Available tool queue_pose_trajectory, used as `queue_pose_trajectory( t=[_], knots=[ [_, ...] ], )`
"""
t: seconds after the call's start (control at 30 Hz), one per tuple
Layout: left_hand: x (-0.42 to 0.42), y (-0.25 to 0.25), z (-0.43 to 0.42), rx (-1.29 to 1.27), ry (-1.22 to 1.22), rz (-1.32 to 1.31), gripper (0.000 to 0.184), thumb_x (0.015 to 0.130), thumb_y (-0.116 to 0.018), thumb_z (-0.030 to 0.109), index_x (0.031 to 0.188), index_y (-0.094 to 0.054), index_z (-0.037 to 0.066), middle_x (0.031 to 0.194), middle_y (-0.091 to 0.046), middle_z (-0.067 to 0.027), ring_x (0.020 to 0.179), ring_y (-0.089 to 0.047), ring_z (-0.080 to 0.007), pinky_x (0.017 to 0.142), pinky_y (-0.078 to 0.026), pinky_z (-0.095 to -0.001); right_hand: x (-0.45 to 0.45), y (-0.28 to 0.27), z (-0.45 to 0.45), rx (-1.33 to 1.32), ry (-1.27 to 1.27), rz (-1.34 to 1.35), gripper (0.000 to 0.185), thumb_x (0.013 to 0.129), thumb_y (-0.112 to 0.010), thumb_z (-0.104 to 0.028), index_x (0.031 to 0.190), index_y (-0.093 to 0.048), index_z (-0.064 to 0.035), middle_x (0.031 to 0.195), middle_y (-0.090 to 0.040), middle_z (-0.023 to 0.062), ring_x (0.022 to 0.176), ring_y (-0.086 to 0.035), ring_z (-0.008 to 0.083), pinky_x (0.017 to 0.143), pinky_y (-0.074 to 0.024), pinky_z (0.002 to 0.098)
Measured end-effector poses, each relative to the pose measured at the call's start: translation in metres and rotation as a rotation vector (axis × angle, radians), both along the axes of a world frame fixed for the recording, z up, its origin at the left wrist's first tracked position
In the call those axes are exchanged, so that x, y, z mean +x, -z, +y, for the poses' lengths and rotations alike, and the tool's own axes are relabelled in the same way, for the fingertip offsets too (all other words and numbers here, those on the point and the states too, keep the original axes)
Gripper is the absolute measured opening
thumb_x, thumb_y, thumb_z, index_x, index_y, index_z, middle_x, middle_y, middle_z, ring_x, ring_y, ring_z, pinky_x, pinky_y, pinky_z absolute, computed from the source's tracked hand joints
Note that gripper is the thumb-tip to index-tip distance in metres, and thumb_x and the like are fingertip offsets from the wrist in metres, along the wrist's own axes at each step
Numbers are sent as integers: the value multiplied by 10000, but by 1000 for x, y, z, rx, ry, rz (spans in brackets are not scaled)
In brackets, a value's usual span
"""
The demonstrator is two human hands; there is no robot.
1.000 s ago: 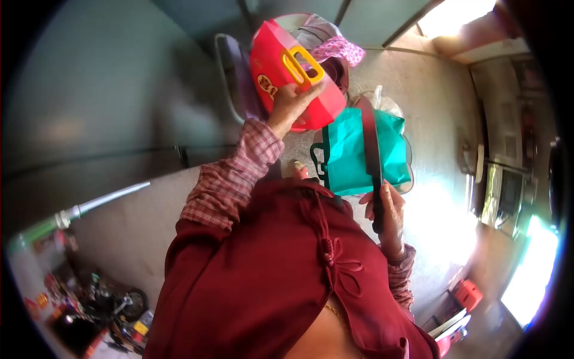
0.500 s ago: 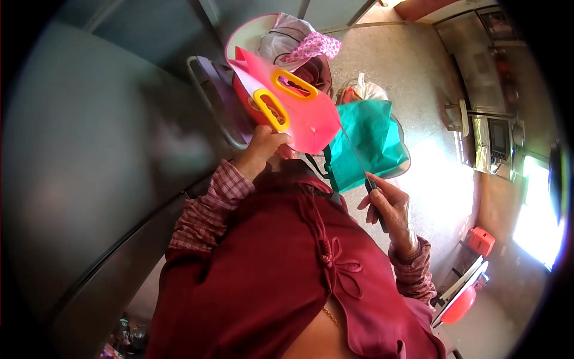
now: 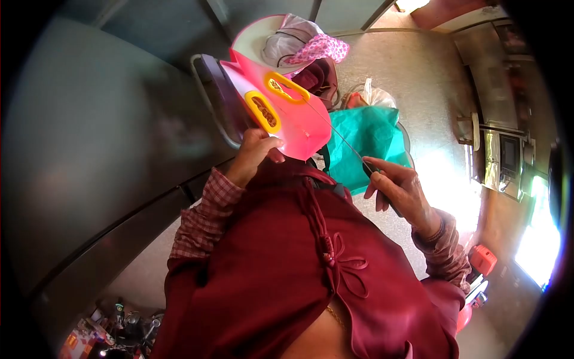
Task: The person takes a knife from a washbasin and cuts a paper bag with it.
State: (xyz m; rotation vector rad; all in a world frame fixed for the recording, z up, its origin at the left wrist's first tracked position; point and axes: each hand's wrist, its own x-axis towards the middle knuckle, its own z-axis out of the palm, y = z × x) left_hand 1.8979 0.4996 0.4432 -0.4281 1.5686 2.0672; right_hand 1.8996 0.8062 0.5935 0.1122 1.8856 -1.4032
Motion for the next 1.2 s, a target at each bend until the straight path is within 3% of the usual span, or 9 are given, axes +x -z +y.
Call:
queue_pose_trajectory(
  t=[0.27, 0.4, 0.53, 0.63, 0.8, 0.87, 1.03, 1.13, 1.2],
  knots=[
    [-10, 6, 7, -152, 1, -30, 267, 842, -611, 117, 1074, -593, -15, 906, -659, -69, 704, -647, -148, 557, -555, -255, -8, 3, 15, 68, 25, 51, 399, 921, -606, -132, 1286, -552, 19, 824, -686, 91, 595, -606, 79, 521, -493, 212],
    [-21, 6, 21, -115, -21, -32, 278, 855, -620, 123, 1105, -568, 12, 995, -625, -58, 800, -638, -154, 546, -554, -268, -1, 18, 14, 249, -288, 694, 507, 806, -742, -139, 1275, -575, -41, 898, -680, 127, 718, -648, 170, 602, -517, 302],
    [-17, 17, 14, 29, -43, -18, 258, 862, -627, 111, 1096, -562, 24, 1036, -579, -61, 858, -617, -162, 529, -545, -273, -16, 4, 14, 610, -694, 1081, 547, 781, -721, -160, 1285, -531, -61, 719, -556, 58, 611, -586, 199, 537, -492, 349],
    [-14, 16, 15, 117, -64, 1, 253, 856, -629, 95, 1087, -560, 19, 1002, -572, -61, 825, -615, -163, 518, -539, -270, -32, -13, 8, 828, -917, 1200, 504, 791, -644, -87, 1282, -533, -66, 767, -525, 54, 685, -577, 177, 561, -499, 320],
    [-16, 18, 19, 154, -63, 34, 213, 863, -621, 109, 1039, -581, -4, 936, -602, -63, 734, -617, -155, 487, -518, -255, -52, -33, -23, 867, -1258, 1318, 367, 812, -589, -81, 1161, -560, 31, 737, -527, 49, 689, -561, 177, 596, -497, 305],
    [-13, 12, 28, 174, -199, 93, 177, 858, -614, 109, 958, -612, -38, 817, -628, -59, 578, -609, -142, 423, -491, -242, -57, -31, -33, 920, -1351, 1347, 310, 816, -586, -82, 1109, -578, 20, 705, -521, 40, 682, -562, 168, 582, -478, 294],
    [-8, 22, 28, 187, -214, 135, 154, 851, -628, 107, 926, -614, -28, 784, -611, -63, 479, -577, -141, 394, -473, -244, -66, -27, -51, 968, -1576, 1411, 105, 827, -583, -87, 918, -591, -36, 640, -504, -10, 634, -542, 128, 540, -422, 259],
    [-12, 29, 29, 143, -178, 81, 157, 846, -638, 107, 907, -608, -35, 761, -606, -68, 463, -570, -144, 382, -467, -247, -66, -26, -65, 976, -1600, 1347, 155, 828, -587, -95, 960, -602, -16, 630, -500, -26, 627, -543, 125, 532, -410, 268],
    [-14, 22, 30, 124, -188, 80, 158, 844, -642, 107, 895, -604, -37, 750, -604, -70, 457, -566, -146, 376, -465, -249, -65, -24, -75, 1014, -1656, 1231, 317, 846, -577, -85, 1144, -576, 24, 719, -550, 36, 697, -572, 165, 599, -474, 286]
  ],
)
